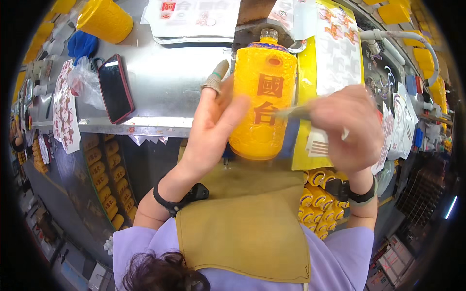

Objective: Applying decorative horse and character decals to yellow liquor bottles using water and a squeegee scraper.

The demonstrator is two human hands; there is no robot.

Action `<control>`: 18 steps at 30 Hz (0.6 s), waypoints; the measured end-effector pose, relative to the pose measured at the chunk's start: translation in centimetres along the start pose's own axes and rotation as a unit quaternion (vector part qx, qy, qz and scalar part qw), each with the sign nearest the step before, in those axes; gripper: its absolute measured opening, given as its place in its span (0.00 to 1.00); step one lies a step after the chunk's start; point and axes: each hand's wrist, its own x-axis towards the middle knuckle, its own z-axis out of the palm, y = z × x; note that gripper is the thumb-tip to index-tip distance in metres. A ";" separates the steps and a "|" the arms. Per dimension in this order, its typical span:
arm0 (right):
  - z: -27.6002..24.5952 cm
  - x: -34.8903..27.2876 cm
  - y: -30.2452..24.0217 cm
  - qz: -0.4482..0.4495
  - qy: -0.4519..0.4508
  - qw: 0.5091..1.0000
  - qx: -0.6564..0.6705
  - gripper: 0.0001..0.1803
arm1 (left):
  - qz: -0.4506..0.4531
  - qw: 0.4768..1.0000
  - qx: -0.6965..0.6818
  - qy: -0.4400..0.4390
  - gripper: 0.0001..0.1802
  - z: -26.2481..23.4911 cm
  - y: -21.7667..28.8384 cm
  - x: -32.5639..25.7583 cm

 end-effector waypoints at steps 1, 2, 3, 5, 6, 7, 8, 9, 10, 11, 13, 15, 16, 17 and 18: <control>0.0 -0.6 0.4 0.050 0.061 0.997 0.023 0.16 | 0.000 1.000 0.000 -0.001 0.42 0.3 -0.1 -0.1; 0.2 -0.7 0.5 0.063 0.098 0.992 0.044 0.17 | 0.014 1.000 0.025 -0.012 0.45 0.5 -0.3 -0.2; 0.3 -0.8 0.7 0.077 0.136 0.986 0.063 0.19 | 0.027 0.998 0.049 -0.024 0.47 0.6 -0.3 -0.1; 0.3 -1.0 0.7 0.088 0.136 0.986 0.050 0.19 | 0.024 0.999 0.031 -0.026 0.50 0.7 -0.1 0.0; 0.3 -1.1 0.7 0.099 0.134 0.985 0.038 0.19 | 0.025 0.999 0.036 -0.024 0.50 0.7 -0.1 0.0; 0.3 -1.0 0.8 0.100 0.135 0.985 0.038 0.19 | 0.026 0.999 0.042 -0.022 0.50 0.7 -0.1 0.0; 0.3 -0.9 0.8 0.096 0.130 0.986 0.029 0.19 | 0.025 0.999 0.042 -0.023 0.50 0.8 0.0 0.0; 0.4 -0.6 0.8 0.092 0.125 0.988 0.022 0.20 | 0.018 1.000 0.018 -0.007 0.49 0.9 0.2 0.0; 0.5 -0.3 0.7 0.099 0.132 0.986 0.031 0.20 | 0.009 1.000 -0.007 0.007 0.49 1.1 0.3 0.0; 0.4 -0.2 0.4 0.100 0.133 0.986 0.032 0.20 | 0.009 1.000 -0.006 0.007 0.49 1.2 0.3 0.1; 0.2 -0.1 0.0 0.132 0.097 0.986 0.025 0.21 | 0.016 1.000 0.024 0.005 0.49 1.5 0.4 0.1; 0.3 -0.1 0.3 0.126 0.095 0.987 0.023 0.21 | 0.030 0.999 0.038 0.010 0.49 1.9 0.0 0.1; 0.4 0.0 0.4 0.119 0.095 0.988 0.028 0.21 | 0.045 0.998 0.050 0.015 0.49 2.0 -0.1 0.1; 0.5 0.1 0.5 0.111 0.095 0.989 0.032 0.21 | 0.044 0.998 0.050 0.015 0.49 2.2 -0.3 0.1; 0.6 0.2 0.4 0.112 0.095 0.989 0.031 0.21 | 0.055 0.996 0.064 0.019 0.49 2.3 -0.3 0.0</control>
